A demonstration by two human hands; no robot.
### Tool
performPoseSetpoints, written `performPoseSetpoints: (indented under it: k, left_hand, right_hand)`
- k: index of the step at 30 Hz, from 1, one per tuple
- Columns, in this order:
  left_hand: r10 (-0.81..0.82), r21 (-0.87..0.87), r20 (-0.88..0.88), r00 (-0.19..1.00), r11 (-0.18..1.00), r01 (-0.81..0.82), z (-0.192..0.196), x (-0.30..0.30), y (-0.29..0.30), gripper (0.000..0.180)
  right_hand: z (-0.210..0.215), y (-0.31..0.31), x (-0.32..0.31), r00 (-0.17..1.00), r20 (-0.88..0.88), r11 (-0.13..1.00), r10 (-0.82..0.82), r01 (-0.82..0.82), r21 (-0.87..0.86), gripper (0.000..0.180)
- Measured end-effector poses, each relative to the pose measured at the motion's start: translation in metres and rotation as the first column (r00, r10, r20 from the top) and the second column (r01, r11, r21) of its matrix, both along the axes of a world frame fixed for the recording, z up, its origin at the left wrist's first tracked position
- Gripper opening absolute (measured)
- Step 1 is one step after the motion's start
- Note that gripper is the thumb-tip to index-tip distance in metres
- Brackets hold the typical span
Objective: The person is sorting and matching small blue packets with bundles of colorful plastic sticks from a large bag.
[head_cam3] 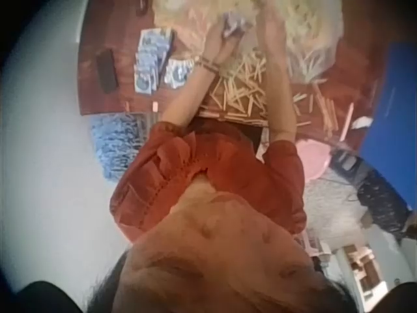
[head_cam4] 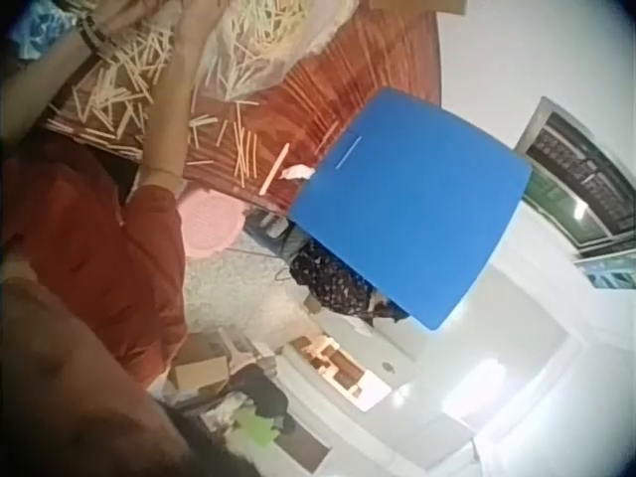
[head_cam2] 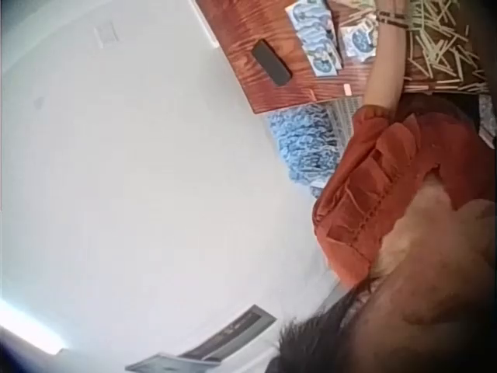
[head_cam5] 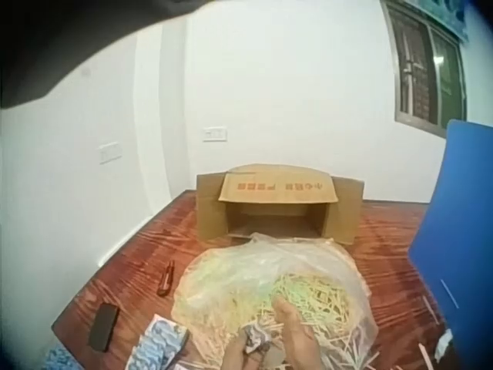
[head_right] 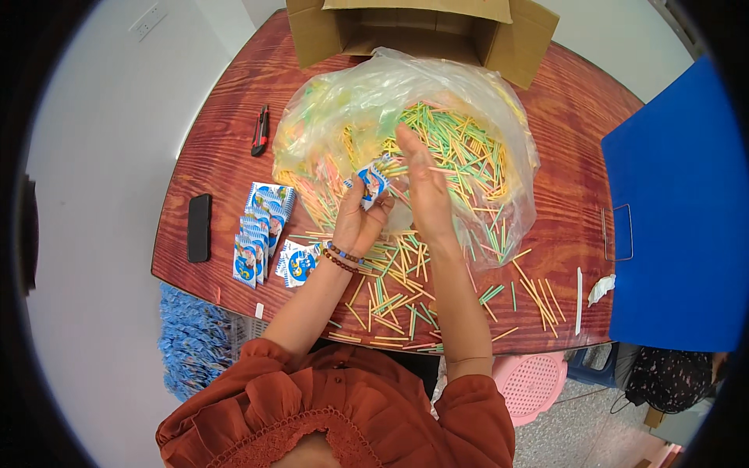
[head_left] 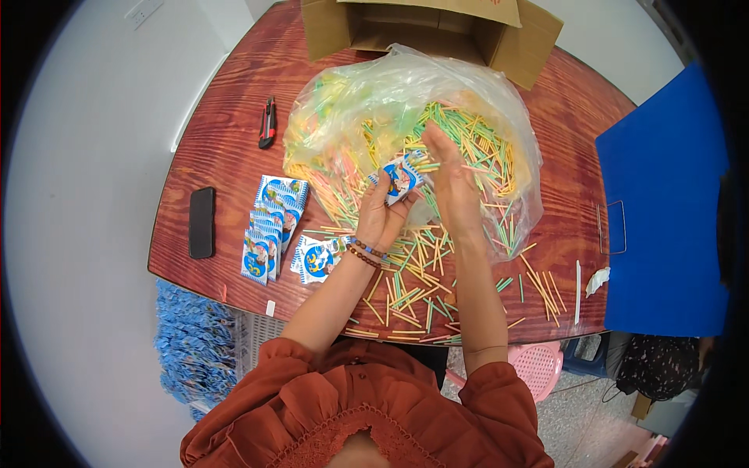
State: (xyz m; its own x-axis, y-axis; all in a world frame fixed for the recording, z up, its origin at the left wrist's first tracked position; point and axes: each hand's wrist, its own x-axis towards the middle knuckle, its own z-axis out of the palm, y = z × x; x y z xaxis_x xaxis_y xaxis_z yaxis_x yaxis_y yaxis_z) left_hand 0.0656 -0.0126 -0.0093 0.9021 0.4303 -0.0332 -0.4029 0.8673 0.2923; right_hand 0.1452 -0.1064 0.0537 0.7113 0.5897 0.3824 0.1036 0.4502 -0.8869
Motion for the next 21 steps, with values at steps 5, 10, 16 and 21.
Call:
performPoseSetpoints:
  k: [5, 10, 16, 21]
  left_hand:
    - [-0.04, -0.108, 0.037, 0.998, 0.993, 0.044, 0.002, 0.005, 0.005, 0.04]
    - [-0.037, -0.06, 0.079, 0.996, 0.997, 0.042, 0.008, 0.002, 0.01, 0.039]
    - [0.149, 0.123, 0.123, 0.981, 0.979, -0.164, 0.023, -0.039, 0.029, 0.023]
    - [0.281, 0.473, -0.018, 0.96, 0.848, -0.239, 0.035, -0.091, 0.069, 0.017]
  right_hand:
    - [0.001, -0.013, 0.002, 0.999, 0.02, 0.987, 0.043, -0.04, -0.156, 0.056]
    - [-0.003, -0.001, -0.022, 0.929, 0.278, 0.888, -0.246, 0.331, -0.319, 0.033]
    - [0.036, 0.018, -0.045, 0.48, 0.856, 0.758, -0.189, 0.626, -0.184, 0.013]
    - [0.061, 0.036, -0.057, 0.553, 0.828, 0.906, -0.094, 0.392, -0.159, 0.007]
